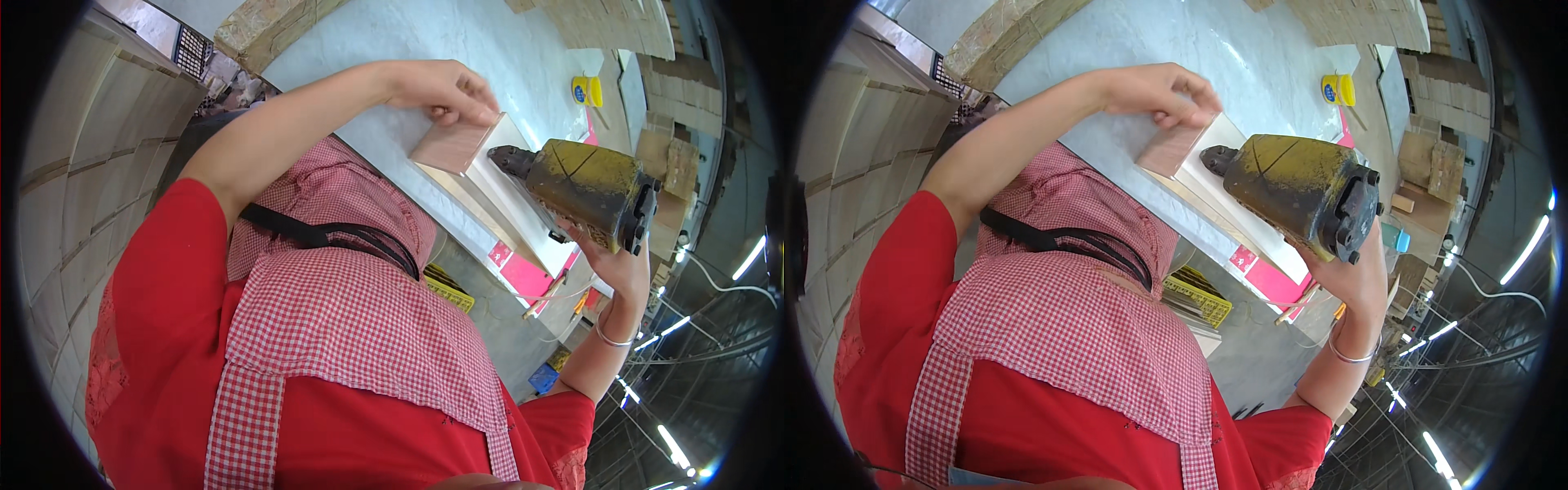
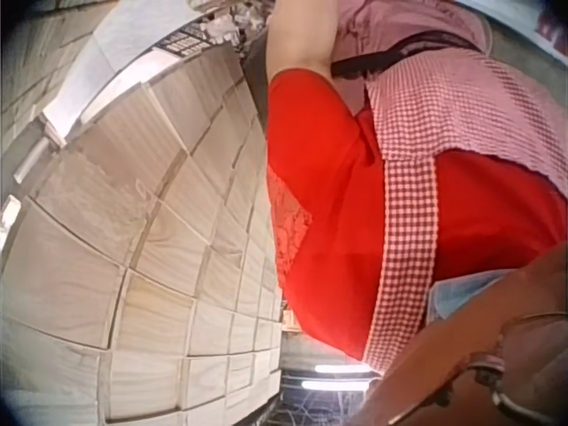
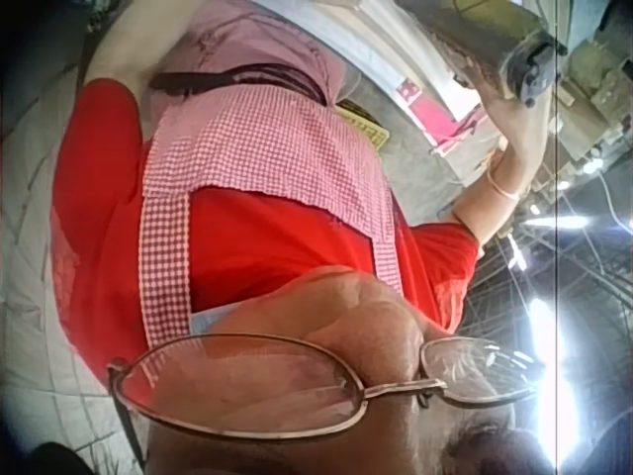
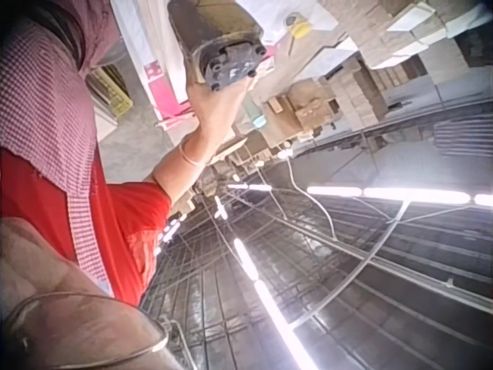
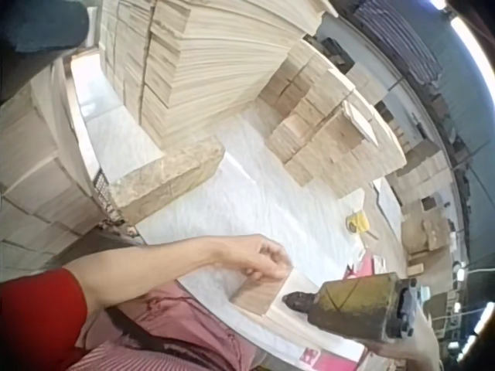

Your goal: Assembling wooden boxes by applying wood glue and using a pneumatic nail gun.

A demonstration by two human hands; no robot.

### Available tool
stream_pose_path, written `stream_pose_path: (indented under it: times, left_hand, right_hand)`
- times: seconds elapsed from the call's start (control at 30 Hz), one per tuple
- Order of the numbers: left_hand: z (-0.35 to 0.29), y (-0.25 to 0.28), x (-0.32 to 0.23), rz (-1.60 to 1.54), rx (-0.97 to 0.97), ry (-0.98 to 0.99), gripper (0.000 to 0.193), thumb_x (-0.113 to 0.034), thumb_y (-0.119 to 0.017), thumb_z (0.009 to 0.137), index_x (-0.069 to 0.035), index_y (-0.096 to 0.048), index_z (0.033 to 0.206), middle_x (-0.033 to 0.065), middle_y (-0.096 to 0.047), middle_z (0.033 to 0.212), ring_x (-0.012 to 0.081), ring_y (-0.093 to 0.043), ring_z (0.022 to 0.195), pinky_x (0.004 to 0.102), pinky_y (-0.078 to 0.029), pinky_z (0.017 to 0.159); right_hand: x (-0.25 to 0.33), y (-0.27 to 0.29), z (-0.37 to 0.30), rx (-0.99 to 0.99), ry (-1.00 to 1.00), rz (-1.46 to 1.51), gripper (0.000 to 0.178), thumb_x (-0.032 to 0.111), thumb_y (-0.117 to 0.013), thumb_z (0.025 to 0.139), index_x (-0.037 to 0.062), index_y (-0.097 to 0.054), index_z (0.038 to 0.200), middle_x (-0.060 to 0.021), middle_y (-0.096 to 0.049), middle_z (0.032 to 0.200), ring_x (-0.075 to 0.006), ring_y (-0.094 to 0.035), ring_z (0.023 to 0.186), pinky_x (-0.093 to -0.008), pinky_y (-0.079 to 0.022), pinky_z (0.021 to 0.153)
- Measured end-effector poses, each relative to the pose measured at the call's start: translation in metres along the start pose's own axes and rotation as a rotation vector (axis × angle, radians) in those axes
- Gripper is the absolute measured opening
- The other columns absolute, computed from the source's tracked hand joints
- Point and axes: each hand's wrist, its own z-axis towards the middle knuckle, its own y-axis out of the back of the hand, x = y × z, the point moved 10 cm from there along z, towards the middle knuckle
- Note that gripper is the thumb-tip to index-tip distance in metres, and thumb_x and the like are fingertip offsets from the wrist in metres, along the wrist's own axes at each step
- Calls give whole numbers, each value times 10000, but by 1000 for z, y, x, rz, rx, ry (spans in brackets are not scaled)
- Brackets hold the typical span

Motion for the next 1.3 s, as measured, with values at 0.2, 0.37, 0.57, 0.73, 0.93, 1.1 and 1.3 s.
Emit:
stream_pose_path:
  times: [0.2, 0.37, 0.57, 0.73, 0.93, 1.1, 1.3]
  left_hand:
    - [-49, -21, -39, 514, -184, -302, 1028, -398, -897, 564, -149, -428, 1445, 77, -486, 1335, 273, -492, 1187, 403, -392, 1037]
    - [-47, -21, -41, 630, -244, -315, 1076, -413, -905, 502, -169, -421, 1432, 89, -491, 1321, 277, -450, 1246, 441, -359, 1091]
    - [-41, -21, -33, 548, -217, -306, 1042, -398, -905, 493, -178, -437, 1398, 79, -487, 1291, 269, -457, 1245, 433, -358, 1097]
    - [-40, -23, -27, 404, -204, -295, 1017, -367, -894, 507, -175, -431, 1391, 74, -476, 1282, 260, -460, 1249, 431, -368, 1092]
    - [-40, -23, -29, 425, -222, -337, 1000, -337, -888, 507, -169, -434, 1381, 78, -472, 1274, 257, -462, 1251, 432, -378, 1090]
    - [-39, -23, -27, 424, -222, -337, 1005, -334, -889, 498, -158, -435, 1377, 77, -474, 1268, 258, -468, 1242, 427, -379, 1089]
    - [-39, -22, -29, 454, -235, -334, 1013, -342, -891, 482, -147, -444, 1369, 81, -483, 1255, 259, -471, 1241, 424, -374, 1100]
  right_hand:
    - [1, 3, 1, -34, 3, 8, 387, 115, -852, 763, -17, -674, 1080, -101, -727, 1029, -195, -684, 885, -330, -550, 787]
    - [-3, 3, 2, -17, -49, 52, 388, 114, -853, 761, -15, -674, 1080, -96, -727, 1026, -192, -682, 883, -330, -550, 787]
    - [0, 0, -1, -12, -5, 12, 411, 95, -848, 764, -18, -657, 1109, -100, -720, 1050, -192, -676, 904, -330, -549, 805]
    - [0, 4, -2, -49, 45, 8, 422, 83, -843, 770, -20, -644, 1127, -93, -712, 1064, -182, -668, 931, -328, -546, 822]
    - [-11, 11, 13, -160, -46, 195, 384, 121, -827, 802, -11, -657, 1120, -73, -715, 1037, -160, -654, 909, -312, -539, 800]
    - [-3, 16, 23, -191, -57, 206, 365, 160, -813, 824, -2, -669, 1117, -64, -720, 1016, -147, -642, 872, -295, -530, 774]
    - [-4, 16, 27, -180, -58, 203, 382, 164, -820, 816, 1, -669, 1127, -66, -723, 1008, -138, -642, 842, -288, -530, 759]
